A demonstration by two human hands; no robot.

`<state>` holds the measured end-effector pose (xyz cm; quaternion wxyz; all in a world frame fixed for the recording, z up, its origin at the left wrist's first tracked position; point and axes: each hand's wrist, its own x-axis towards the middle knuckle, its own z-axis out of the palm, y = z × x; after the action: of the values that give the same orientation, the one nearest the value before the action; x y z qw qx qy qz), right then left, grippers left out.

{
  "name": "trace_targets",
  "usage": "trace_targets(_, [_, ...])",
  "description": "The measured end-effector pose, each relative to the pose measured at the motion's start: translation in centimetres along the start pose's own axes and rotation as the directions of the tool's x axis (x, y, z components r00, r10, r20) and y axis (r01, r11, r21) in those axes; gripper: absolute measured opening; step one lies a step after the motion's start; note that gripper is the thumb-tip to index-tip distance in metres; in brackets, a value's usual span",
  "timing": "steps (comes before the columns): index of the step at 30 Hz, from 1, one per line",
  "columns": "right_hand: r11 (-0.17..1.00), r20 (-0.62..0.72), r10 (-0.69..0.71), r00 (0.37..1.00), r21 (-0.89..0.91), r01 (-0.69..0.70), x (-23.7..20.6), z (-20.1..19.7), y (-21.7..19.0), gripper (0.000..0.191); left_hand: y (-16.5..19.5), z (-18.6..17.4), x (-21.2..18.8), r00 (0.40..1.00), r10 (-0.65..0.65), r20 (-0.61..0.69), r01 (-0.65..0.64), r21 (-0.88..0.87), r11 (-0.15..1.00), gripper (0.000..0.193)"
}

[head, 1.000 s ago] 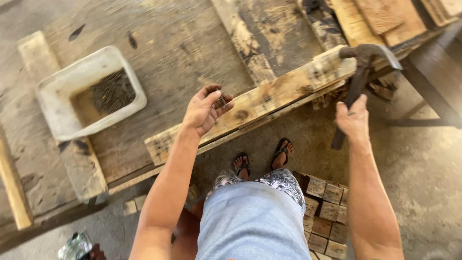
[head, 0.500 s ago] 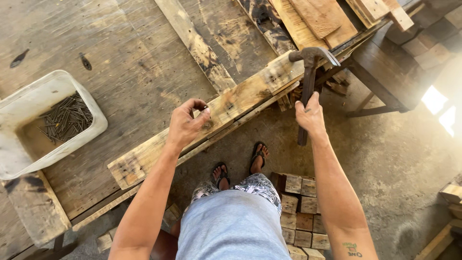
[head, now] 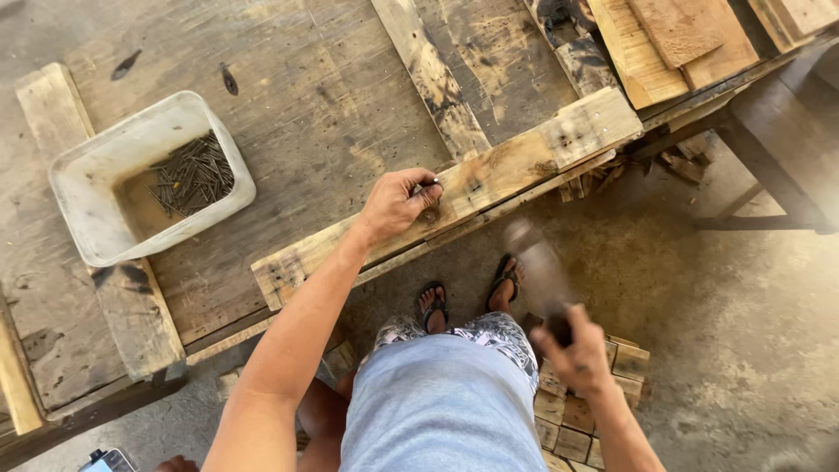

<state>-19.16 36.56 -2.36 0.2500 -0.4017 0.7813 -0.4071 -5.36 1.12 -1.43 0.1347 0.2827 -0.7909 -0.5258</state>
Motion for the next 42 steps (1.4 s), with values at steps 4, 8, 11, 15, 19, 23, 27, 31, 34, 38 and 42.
trace_targets(4, [0.945, 0.271, -0.229, 0.935, -0.171, 0.281, -0.3, 4.0, -0.2, 0.043, 0.0, -0.1, 0.2, 0.999, -0.003, 0.033, 0.005, -0.086, 0.996, 0.021])
trace_targets(8, [0.895, 0.428, -0.086, 0.899, -0.363, 0.259, 1.6, 9.6, -1.7, 0.041, 0.6, 0.0, 0.0, 0.999, 0.048, 0.004, -0.048, -0.049, 0.998, 0.022])
trace_targets(11, [0.89, 0.204, -0.346, 0.916, -0.236, 0.389, 3.1, 12.6, -2.6, 0.049, 1.3, 0.1, -0.2, 1.0, 0.014, -0.021, -0.014, 0.027, 1.0, 0.023])
trace_targets(15, [0.899, 0.174, -0.283, 0.943, -0.295, 0.325, 5.1, 14.0, -3.0, 0.044, 2.0, 0.2, -0.2, 0.998, 0.038, -0.04, -0.04, -0.068, 0.997, 0.023])
trace_targets(19, [0.929, 0.128, -0.198, 0.972, -0.29, 0.228, 5.9, 13.7, -3.1, 0.044, 2.2, 0.1, -0.1, 0.998, 0.046, -0.044, -0.05, -0.075, 0.996, 0.023])
trace_targets(23, [0.93, 0.111, -0.205, 0.972, -0.287, 0.229, 5.4, 13.5, -3.3, 0.045, 1.9, 0.3, -0.2, 0.998, 0.027, -0.057, -0.031, -0.081, 0.996, 0.024])
trace_targets(27, [0.947, 0.167, -0.182, 0.969, -0.234, 0.218, 4.4, 13.0, -3.6, 0.046, 1.6, 0.4, -0.3, 0.998, -0.034, -0.057, 0.032, -0.043, 0.999, 0.024])
trace_targets(31, [0.977, 0.246, -0.114, 0.963, -0.146, 0.153, 2.9, 10.8, -3.5, 0.049, 1.1, 0.4, -0.3, 0.998, 0.03, -0.059, -0.034, -0.063, 0.997, 0.024])
trace_targets(34, [0.987, 0.282, -0.155, 0.947, 0.004, 0.16, 1.2, 8.2, -2.8, 0.046, 0.5, 0.7, -0.5, 0.996, 0.049, -0.08, -0.055, -0.064, 0.996, 0.023])
trace_targets(38, [0.987, 0.444, -0.052, 0.895, 0.16, -0.022, -1.0, 5.3, -1.8, 0.044, -0.2, 1.1, -0.7, 0.992, -0.034, -0.124, 0.023, -0.089, 0.996, 0.022])
trace_targets(42, [0.972, 0.438, 0.137, 0.888, 0.114, -0.206, -3.3, 4.4, -1.1, 0.041, -0.4, 1.7, -0.9, 0.958, 0.18, -0.224, -0.18, 0.02, 0.984, 0.02])
